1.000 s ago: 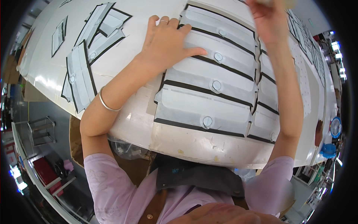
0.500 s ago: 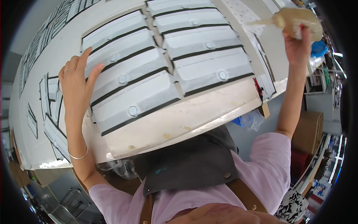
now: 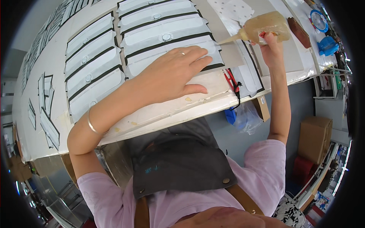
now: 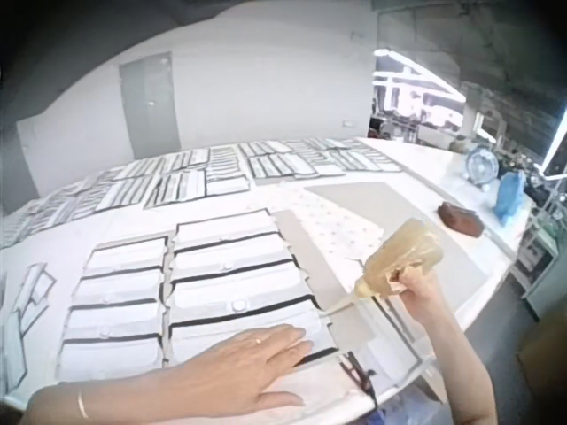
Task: The person applies glue to the edges of white mask-like components using a squeeze bottle and then presses them together to bond. The person works on a white table in a workshop environment, handling the components one by one.
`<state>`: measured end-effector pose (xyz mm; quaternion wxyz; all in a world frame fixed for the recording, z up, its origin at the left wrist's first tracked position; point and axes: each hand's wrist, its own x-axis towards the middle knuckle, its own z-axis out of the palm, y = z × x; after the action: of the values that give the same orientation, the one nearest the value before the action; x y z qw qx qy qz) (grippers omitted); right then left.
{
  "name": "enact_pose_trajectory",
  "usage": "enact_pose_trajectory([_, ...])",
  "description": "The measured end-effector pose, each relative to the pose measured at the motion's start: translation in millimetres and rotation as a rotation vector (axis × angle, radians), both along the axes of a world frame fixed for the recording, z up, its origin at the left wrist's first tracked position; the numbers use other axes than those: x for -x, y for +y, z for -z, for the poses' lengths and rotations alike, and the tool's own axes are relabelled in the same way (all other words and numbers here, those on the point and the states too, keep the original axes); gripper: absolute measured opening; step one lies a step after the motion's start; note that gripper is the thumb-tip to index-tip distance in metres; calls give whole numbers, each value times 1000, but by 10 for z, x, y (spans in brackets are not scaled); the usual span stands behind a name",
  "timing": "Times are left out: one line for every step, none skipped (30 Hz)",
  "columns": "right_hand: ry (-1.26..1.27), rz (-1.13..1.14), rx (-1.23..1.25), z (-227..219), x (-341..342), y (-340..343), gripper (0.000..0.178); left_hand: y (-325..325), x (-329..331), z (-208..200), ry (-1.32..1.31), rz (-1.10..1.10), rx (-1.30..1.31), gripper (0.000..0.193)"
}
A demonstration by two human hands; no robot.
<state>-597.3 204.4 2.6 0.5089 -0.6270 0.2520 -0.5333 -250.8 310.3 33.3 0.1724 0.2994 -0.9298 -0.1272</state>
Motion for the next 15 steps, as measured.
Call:
enact_pose_trajectory([15,-11,-8,18,-1,-20,43,-44,60,57,-2,14,11,69])
enact_pose_trajectory([30,-21,-17,28,-3,-36,43,-78,100,105,-1,12,4,69])
enact_pose_trajectory([44,-32,-26,37,-12,-52,43,-107,128,145,-1,9,-3,69])
enact_pose_trajectory([46,-27,-26,43,-37,-61,42,-120,142,164,-1,7,-10,69])
enact_pose_trajectory([51,-21,-26,41,-57,-63,42,-124,155,167,-9,7,-31,70])
enact_pose_trajectory([56,-14,-27,47,-68,-69,41,-127,160,166,-17,7,-53,70])
enact_pose_trajectory([44,-21,-32,61,-69,-81,41,-129,161,165,-25,7,-74,71])
enact_pose_trajectory([37,-26,-37,71,-58,-86,40,-129,167,175,-22,13,-62,71])
enact_pose_trajectory([29,-32,-42,86,-49,-91,40,-127,166,185,-20,19,-49,72])
enact_pose_trajectory([25,-45,-50,107,-28,-95,40,-125,165,194,-18,24,-37,72])
enact_pose_trajectory([20,-58,-61,135,14,-100,41,-128,169,200,-18,24,-35,73])
enact_pose_trajectory([15,-70,-72,162,53,-104,41,-130,173,202,-18,23,-33,73])
enact_pose_trajectory([10,-82,-76,188,87,-99,43,-133,175,205,-19,22,-31,73])
enact_pose_trajectory([4,-93,-76,205,116,-78,45,-130,175,204,-21,23,-25,73])
enact_pose_trajectory([-1,-105,-77,221,130,-52,46,-126,174,205,-23,23,-19,73])
